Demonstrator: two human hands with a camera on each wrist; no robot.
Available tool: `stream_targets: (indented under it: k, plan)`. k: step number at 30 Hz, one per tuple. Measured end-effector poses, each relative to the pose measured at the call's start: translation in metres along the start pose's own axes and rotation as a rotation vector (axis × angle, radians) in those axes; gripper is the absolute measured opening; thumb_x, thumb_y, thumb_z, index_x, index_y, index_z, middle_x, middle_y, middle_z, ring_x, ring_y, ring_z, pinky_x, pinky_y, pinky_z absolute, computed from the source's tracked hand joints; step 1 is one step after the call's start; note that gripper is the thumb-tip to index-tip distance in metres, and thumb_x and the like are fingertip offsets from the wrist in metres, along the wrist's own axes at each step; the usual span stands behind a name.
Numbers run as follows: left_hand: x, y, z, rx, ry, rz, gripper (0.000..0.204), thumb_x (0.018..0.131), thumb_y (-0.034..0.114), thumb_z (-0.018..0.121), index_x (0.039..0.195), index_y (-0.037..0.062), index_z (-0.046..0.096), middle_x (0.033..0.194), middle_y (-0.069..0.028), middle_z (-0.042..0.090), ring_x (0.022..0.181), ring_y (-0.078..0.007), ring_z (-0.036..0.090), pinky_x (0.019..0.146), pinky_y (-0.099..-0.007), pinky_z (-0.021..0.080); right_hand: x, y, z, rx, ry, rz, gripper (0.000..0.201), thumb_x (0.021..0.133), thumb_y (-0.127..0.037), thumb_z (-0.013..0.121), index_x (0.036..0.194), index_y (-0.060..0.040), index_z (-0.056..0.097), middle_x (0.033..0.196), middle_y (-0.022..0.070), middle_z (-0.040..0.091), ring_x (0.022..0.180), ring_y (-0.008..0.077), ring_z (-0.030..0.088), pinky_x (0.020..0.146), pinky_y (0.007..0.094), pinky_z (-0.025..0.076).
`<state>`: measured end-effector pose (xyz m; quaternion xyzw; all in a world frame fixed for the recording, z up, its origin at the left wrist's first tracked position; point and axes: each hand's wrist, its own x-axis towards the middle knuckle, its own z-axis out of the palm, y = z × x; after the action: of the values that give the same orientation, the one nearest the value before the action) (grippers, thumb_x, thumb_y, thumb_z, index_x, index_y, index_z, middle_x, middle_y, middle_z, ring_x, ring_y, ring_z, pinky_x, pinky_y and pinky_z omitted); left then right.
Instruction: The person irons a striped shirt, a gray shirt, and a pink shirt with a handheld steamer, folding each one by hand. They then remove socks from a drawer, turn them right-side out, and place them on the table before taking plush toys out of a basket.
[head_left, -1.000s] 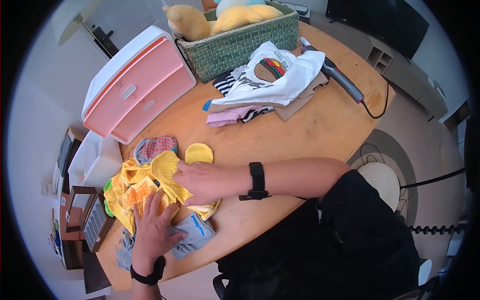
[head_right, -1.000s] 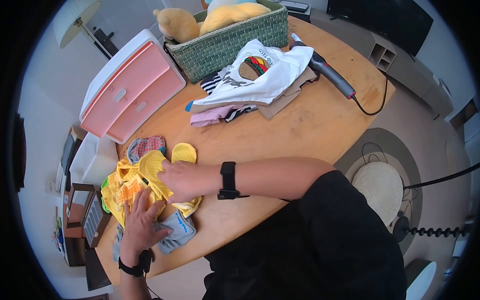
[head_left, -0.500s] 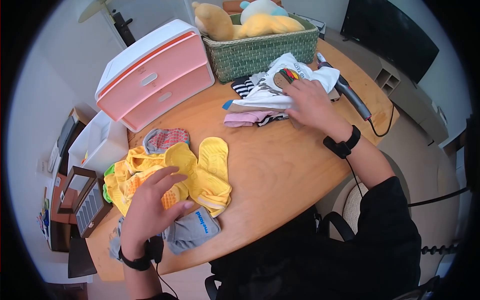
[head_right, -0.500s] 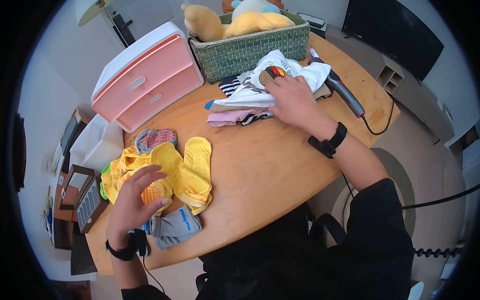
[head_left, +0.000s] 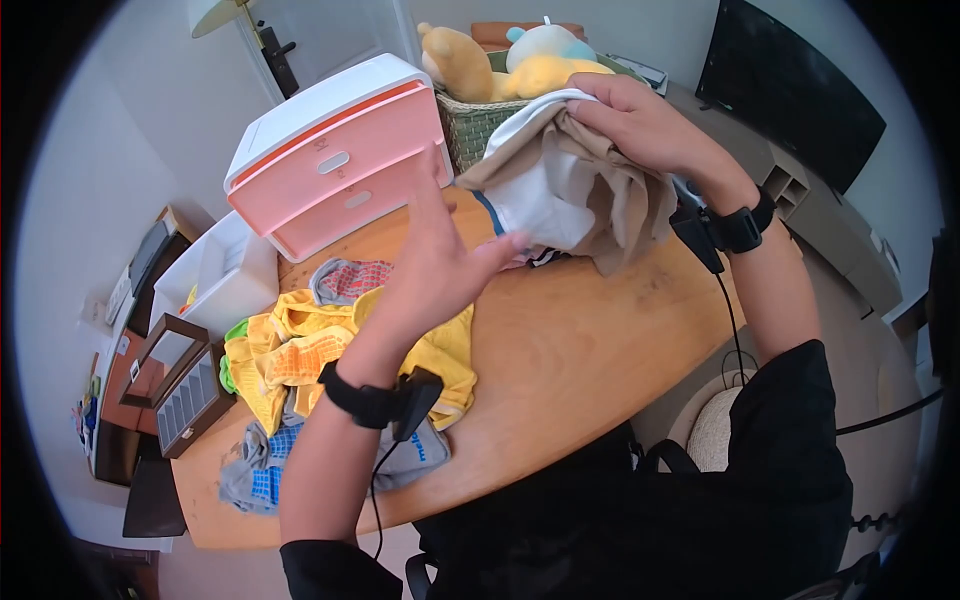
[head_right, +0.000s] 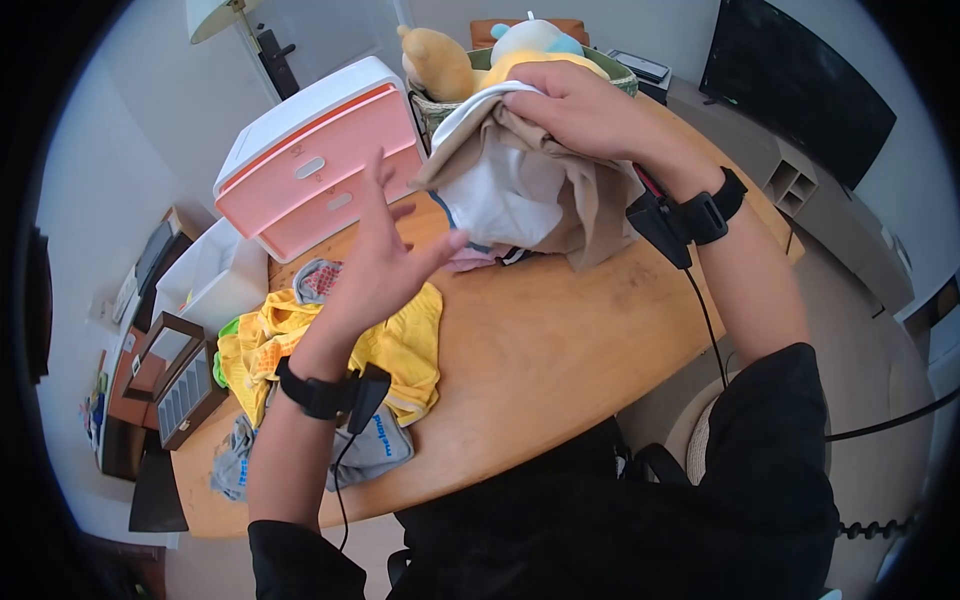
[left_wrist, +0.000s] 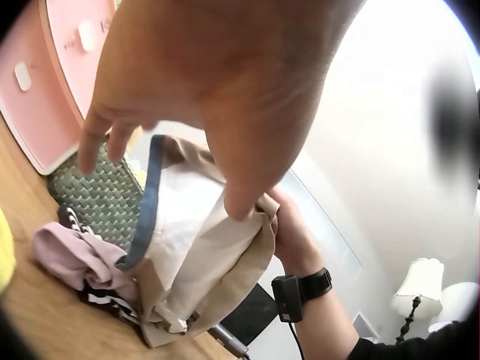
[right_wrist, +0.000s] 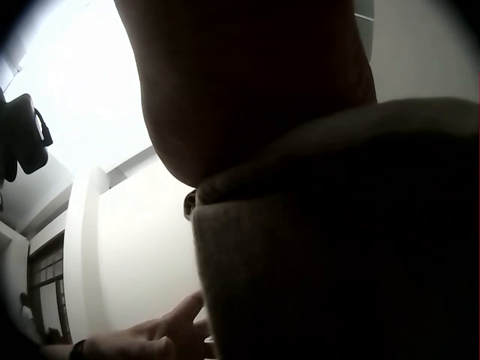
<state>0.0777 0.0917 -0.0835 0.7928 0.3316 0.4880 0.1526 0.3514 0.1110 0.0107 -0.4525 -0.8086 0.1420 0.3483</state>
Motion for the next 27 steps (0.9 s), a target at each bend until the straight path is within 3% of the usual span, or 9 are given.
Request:
stream_targets:
  k: [1,4,9,12,16,18,22,25,27]
  plan:
    - [0.010,-0.002,0.004,0.036,0.146,0.072,0.094,0.084,0.031,0.085,0.153,-0.0051,0.032,0.139,-0.0289,0.055,0.120,-0.0317,0.064,0.096,-0.0401,0.054,0.002,-0.013,0.001,0.020,-0.032,-0.009,0.033,0.103,-0.032,0.057,0.110,-0.0010,0.067,0.085,0.0051,0.065,0.081,0.0132,0.060,0.073,0.0314,0.049]
    - [0.039,0.010,-0.015,-0.386,-0.156,-0.203,0.087,0.085,0.028,0.084,0.151,-0.0042,0.038,0.133,-0.0246,0.061,0.111,-0.0243,0.066,0.093,-0.0370,0.055,-0.001,-0.048,0.007,0.094,-0.074,0.021,0.040,0.098,-0.040,0.066,0.110,-0.0022,0.067,0.087,0.0048,0.066,0.081,0.0109,0.060,0.072,0.0301,0.049]
    - [0.062,0.020,-0.059,0.154,-0.296,-0.198,0.019,0.088,0.016,0.074,0.099,0.0005,0.076,0.073,-0.0111,0.071,0.071,-0.0153,0.068,0.069,-0.0357,0.054,-0.012,-0.072,0.004,-0.158,-0.034,-0.280,0.059,0.077,-0.041,0.087,0.114,-0.0013,0.064,0.091,0.0107,0.068,0.084,0.0202,0.065,0.076,0.0322,0.052]
    - [0.077,-0.007,-0.084,0.289,-0.250,-0.091,0.013,0.088,0.008,0.070,0.100,0.0025,0.073,0.077,-0.0028,0.070,0.072,-0.0089,0.061,0.070,-0.0306,0.052,-0.022,-0.082,0.005,-0.159,-0.144,-0.221,0.062,0.071,-0.025,0.083,0.122,0.0005,0.059,0.107,0.0135,0.066,0.096,0.0256,0.062,0.091,0.0350,0.049]
    - [0.100,0.008,-0.109,0.674,-0.100,-0.062,0.030,0.085,-0.001,0.051,0.108,0.0040,0.071,0.083,-0.0106,0.074,0.073,-0.0193,0.070,0.070,-0.0335,0.054,-0.022,-0.072,0.015,-0.302,-0.014,-0.244,0.049,0.077,-0.011,0.069,0.124,-0.0036,0.057,0.102,0.0171,0.067,0.093,0.0304,0.065,0.088,0.0361,0.051]
    - [0.112,0.016,-0.116,0.413,-0.119,-0.378,0.031,0.088,0.000,0.054,0.113,0.0032,0.071,0.090,-0.0067,0.075,0.081,-0.0168,0.070,0.074,-0.0316,0.054,-0.012,-0.064,0.010,-0.394,0.043,-0.213,0.040,0.087,-0.013,0.067,0.124,-0.0022,0.059,0.103,0.0140,0.071,0.097,0.0252,0.070,0.086,0.0360,0.053]
    - [0.123,0.045,-0.116,-0.039,0.067,-0.416,0.019,0.100,0.007,0.043,0.102,0.0090,0.061,0.090,-0.0107,0.070,0.064,-0.0198,0.071,0.052,-0.0338,0.058,-0.002,-0.091,-0.004,-0.185,0.140,-0.139,0.014,0.101,-0.011,0.058,0.110,-0.0026,0.065,0.101,0.0032,0.069,0.093,0.0117,0.064,0.082,0.0286,0.052]
    - [0.138,0.066,-0.130,-0.147,0.127,-0.257,0.030,0.099,0.004,0.038,0.119,0.0073,0.060,0.100,-0.0128,0.071,0.077,-0.0206,0.073,0.064,-0.0331,0.061,0.014,-0.093,-0.019,0.079,0.236,0.006,0.017,0.104,-0.013,0.055,0.112,-0.0008,0.064,0.101,0.0019,0.070,0.092,0.0102,0.065,0.082,0.0263,0.052]
    - [0.135,0.081,-0.132,-0.089,0.216,-0.068,0.032,0.101,0.005,0.037,0.123,0.0032,0.060,0.111,-0.0146,0.069,0.099,-0.0219,0.070,0.087,-0.0373,0.057,0.016,-0.107,-0.009,0.241,0.408,-0.222,0.021,0.105,-0.015,0.055,0.115,0.0007,0.064,0.102,0.0032,0.070,0.090,0.0096,0.065,0.082,0.0257,0.054]
